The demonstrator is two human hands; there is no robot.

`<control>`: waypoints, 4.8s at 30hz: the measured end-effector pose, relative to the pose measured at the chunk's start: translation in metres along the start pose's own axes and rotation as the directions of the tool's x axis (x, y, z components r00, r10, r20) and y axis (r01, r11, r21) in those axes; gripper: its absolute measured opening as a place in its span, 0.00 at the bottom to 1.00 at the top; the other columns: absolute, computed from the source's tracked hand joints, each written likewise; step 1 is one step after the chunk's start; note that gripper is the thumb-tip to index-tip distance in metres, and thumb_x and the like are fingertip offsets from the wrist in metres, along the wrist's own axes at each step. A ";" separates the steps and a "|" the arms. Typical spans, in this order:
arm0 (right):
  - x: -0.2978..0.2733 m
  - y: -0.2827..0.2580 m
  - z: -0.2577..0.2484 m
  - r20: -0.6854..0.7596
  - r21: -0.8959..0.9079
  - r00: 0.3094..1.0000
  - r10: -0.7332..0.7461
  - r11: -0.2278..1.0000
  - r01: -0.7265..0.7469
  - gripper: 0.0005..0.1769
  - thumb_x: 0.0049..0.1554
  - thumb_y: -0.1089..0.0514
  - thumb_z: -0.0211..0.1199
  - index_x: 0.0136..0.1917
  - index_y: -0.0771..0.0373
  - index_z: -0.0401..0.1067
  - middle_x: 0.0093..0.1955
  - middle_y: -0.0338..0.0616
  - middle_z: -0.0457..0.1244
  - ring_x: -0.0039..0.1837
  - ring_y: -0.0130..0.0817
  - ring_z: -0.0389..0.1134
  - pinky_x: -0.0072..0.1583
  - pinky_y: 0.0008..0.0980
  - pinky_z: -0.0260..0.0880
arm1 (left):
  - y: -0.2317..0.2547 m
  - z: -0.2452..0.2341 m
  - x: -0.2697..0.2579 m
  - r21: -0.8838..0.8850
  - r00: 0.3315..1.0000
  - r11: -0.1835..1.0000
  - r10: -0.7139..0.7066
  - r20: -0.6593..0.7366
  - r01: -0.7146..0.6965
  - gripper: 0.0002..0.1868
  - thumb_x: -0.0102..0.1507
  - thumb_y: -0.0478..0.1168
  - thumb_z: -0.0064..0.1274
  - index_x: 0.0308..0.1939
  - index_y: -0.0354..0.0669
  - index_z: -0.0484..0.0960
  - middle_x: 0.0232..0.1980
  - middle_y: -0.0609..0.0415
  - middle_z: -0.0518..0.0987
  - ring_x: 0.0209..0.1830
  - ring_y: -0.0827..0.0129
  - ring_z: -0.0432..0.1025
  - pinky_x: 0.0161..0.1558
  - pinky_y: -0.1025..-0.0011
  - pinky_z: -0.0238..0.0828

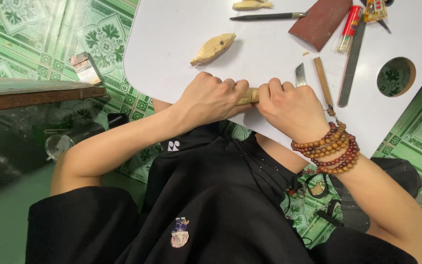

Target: Carving small wooden figurines with a knife while sitting on the floor

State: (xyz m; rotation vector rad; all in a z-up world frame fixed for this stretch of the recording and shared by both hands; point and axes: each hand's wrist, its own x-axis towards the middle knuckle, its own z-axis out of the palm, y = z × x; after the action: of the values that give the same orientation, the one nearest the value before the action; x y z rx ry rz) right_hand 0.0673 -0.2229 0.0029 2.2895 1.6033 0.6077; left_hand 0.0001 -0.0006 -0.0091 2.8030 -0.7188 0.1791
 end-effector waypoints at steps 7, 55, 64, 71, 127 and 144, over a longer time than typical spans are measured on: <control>0.003 0.000 0.014 0.022 0.109 0.999 -0.037 0.993 0.034 0.13 0.62 0.50 0.56 0.35 0.50 0.65 0.33 0.30 0.52 0.31 0.26 0.60 0.34 0.26 0.61 | -0.009 0.020 -0.006 -0.027 0.997 1.000 -0.006 -0.074 0.004 0.23 0.67 0.62 0.52 0.36 0.47 0.71 0.24 0.54 0.80 0.18 0.60 0.78 0.26 0.63 0.74; -0.039 -0.089 -0.051 0.370 0.650 0.724 0.582 0.394 -0.649 0.26 0.71 0.61 0.44 0.80 0.69 0.57 0.45 0.51 0.61 0.37 0.48 0.68 0.38 0.37 0.72 | -0.007 0.026 -0.002 0.079 0.983 0.980 -0.182 -0.021 0.184 0.26 0.66 0.65 0.53 0.35 0.45 0.77 0.24 0.54 0.75 0.19 0.56 0.78 0.28 0.62 0.72; -0.033 -0.093 -0.048 0.415 0.600 0.712 0.567 0.417 -0.682 0.27 0.72 0.59 0.41 0.81 0.69 0.55 0.43 0.52 0.61 0.36 0.54 0.70 0.36 0.43 0.74 | -0.023 0.046 -0.006 0.079 0.997 0.996 -0.030 -0.068 0.035 0.24 0.64 0.63 0.54 0.37 0.45 0.76 0.26 0.56 0.74 0.19 0.61 0.77 0.25 0.63 0.73; -0.024 -0.090 -0.038 0.380 0.570 0.727 0.572 0.474 -0.671 0.26 0.73 0.55 0.40 0.81 0.67 0.55 0.46 0.53 0.62 0.39 0.59 0.72 0.38 0.44 0.75 | -0.027 0.047 -0.005 0.107 0.993 0.993 0.054 -0.105 -0.042 0.24 0.64 0.62 0.56 0.37 0.44 0.76 0.26 0.56 0.74 0.20 0.61 0.77 0.27 0.64 0.74; -0.062 -0.062 -0.059 0.221 0.761 0.629 0.745 0.272 -0.589 0.14 0.66 0.59 0.62 0.59 0.72 0.72 0.39 0.52 0.66 0.39 0.47 0.71 0.41 0.35 0.71 | 0.008 -0.018 0.016 -0.701 0.971 0.710 -0.211 -0.111 0.074 0.18 0.72 0.48 0.48 0.58 0.38 0.73 0.32 0.41 0.81 0.29 0.46 0.79 0.33 0.54 0.75; -0.055 -0.075 -0.053 0.521 0.583 0.619 0.588 0.284 -0.761 0.20 0.70 0.52 0.54 0.68 0.66 0.67 0.53 0.66 0.69 0.51 0.61 0.73 0.47 0.51 0.77 | 0.007 0.048 0.006 -0.013 0.911 0.983 -0.172 -0.374 0.181 0.20 0.59 0.54 0.65 0.40 0.47 0.75 0.33 0.60 0.64 0.32 0.64 0.67 0.35 0.71 0.67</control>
State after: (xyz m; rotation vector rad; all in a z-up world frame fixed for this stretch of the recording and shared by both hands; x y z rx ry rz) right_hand -0.0363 -0.2497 0.0056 3.5783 0.6769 -0.3355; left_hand 0.0045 -0.0217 -0.0525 2.7141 -0.3721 0.6691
